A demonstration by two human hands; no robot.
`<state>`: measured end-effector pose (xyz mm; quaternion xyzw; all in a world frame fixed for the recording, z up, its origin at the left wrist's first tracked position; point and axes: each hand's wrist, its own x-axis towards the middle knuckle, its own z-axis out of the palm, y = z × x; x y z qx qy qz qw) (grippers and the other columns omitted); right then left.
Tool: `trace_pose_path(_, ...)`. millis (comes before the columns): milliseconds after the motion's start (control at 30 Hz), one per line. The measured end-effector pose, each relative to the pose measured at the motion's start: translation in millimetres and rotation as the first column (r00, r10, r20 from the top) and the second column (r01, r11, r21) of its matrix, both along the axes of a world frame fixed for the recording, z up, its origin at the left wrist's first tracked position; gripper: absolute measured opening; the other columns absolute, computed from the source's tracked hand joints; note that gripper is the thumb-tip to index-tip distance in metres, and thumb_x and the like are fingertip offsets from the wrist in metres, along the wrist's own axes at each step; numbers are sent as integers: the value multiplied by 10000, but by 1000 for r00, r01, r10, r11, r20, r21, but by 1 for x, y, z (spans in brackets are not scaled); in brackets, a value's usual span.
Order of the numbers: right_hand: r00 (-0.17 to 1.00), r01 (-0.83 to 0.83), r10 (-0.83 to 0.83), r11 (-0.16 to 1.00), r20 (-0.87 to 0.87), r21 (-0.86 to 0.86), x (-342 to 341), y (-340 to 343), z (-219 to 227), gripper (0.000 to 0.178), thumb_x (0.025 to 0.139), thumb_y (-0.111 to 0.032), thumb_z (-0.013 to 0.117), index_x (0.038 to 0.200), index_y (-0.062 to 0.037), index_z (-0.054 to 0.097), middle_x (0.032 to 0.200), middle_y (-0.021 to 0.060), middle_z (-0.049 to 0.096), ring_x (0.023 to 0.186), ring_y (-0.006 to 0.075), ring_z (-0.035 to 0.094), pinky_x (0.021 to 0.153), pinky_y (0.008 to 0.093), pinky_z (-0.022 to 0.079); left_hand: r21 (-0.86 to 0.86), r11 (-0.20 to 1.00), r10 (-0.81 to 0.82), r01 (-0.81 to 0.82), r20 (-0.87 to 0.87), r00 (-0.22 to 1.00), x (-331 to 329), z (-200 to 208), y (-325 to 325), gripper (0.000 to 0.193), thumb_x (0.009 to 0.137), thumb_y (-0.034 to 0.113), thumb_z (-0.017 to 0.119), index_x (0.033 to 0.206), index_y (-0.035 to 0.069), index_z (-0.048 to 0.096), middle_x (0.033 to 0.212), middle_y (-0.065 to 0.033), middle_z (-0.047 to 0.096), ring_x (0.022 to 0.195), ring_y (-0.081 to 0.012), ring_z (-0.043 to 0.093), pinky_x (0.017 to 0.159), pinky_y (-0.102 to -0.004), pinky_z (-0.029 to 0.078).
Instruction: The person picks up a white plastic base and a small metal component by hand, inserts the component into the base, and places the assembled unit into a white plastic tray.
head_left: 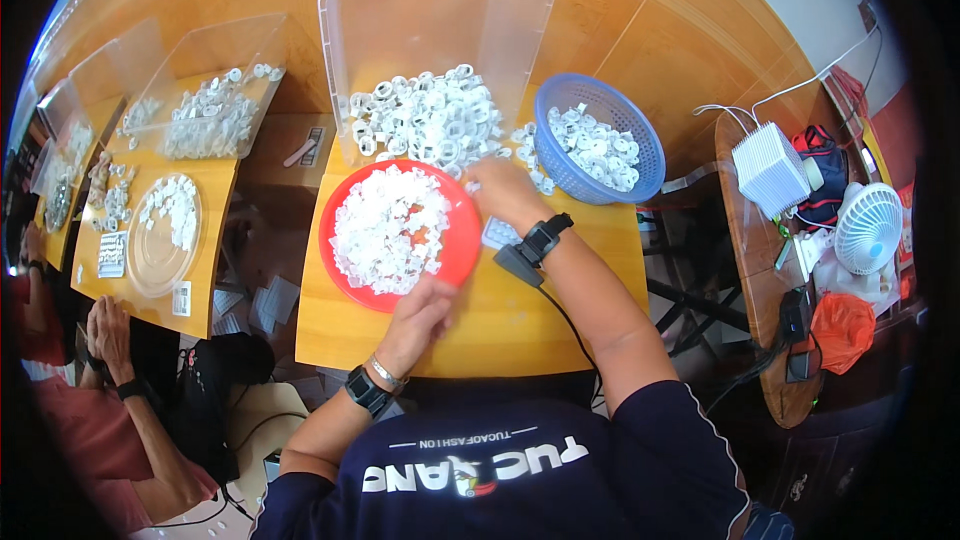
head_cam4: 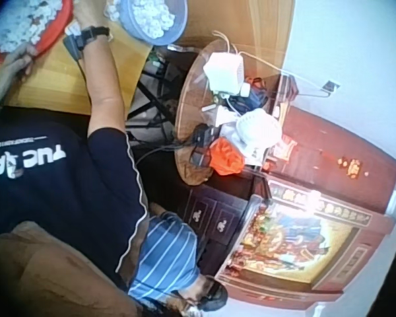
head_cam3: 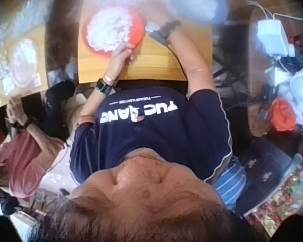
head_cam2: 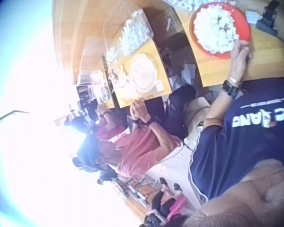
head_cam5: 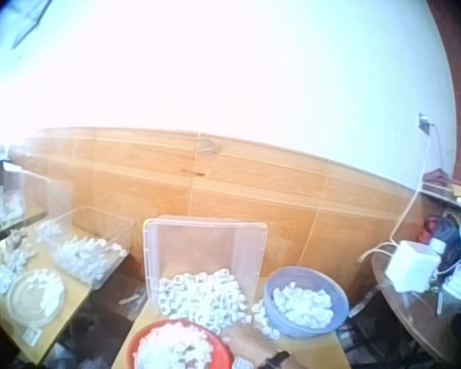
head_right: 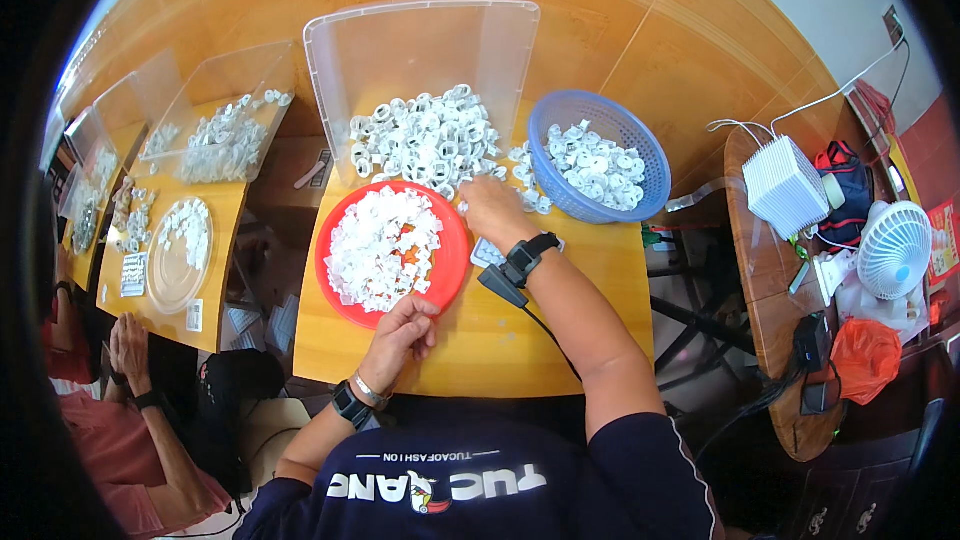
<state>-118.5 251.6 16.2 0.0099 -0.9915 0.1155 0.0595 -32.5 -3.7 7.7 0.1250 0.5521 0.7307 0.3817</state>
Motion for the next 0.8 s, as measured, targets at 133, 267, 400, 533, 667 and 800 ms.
trace_pose_path(133,984,44,-47,999,-172,-19,15,7,19,195,778,-110,644,955,-34,671,890,143,652,862,303,637,760,413,503,-14,1000,-3,2,-21,1000,-1,4,-1,154,937,125,452,1059,75,533,721,5,561,569,-58,502,516,-186,385)
trace_pose_path(267,992,87,37,464,117,-882,51,-6,44,241,887,-157,608,1075,-7,632,958,81,666,816,185,637,762,323,513,21,995,95,-94,-71,993,-5,4,-1,219,924,120,460,1123,63,533,817,-12,584,676,-70,525,586,-199,411)
trace_pose_path(400,941,250,295,-284,164,-926,97,-35,41,260,953,-160,545,1158,-2,577,963,55,652,821,140,630,766,299,515,115,966,258,-233,-331,908,-6,17,8,386,894,135,480,1261,18,491,1102,-55,561,997,-134,517,866,-259,413)
trace_pose_path(533,912,257,409,-519,27,-815,129,-57,25,280,957,-187,538,1173,-11,560,979,67,641,847,154,628,760,321,518,210,961,255,-180,-420,871,-2,36,16,421,904,229,491,1263,9,502,1158,-92,532,1105,-176,495,967,-312,386)
trace_pose_path(667,916,234,400,-612,-40,-755,147,-69,22,273,958,-204,536,1152,-15,566,967,70,636,850,159,628,754,316,517,219,975,102,-21,-363,926,8,39,15,416,921,290,502,1215,-1,544,1274,-126,482,1122,-200,490,959,-331,395)
trace_pose_path(800,918,212,386,-670,-91,-711,158,-75,22,275,952,-235,543,1119,-19,578,948,62,628,822,164,633,725,314,535,196,980,71,29,-485,871,11,36,17,452,917,331,511,1231,7,540,1284,-138,475,1121,-203,489,956,-332,395)
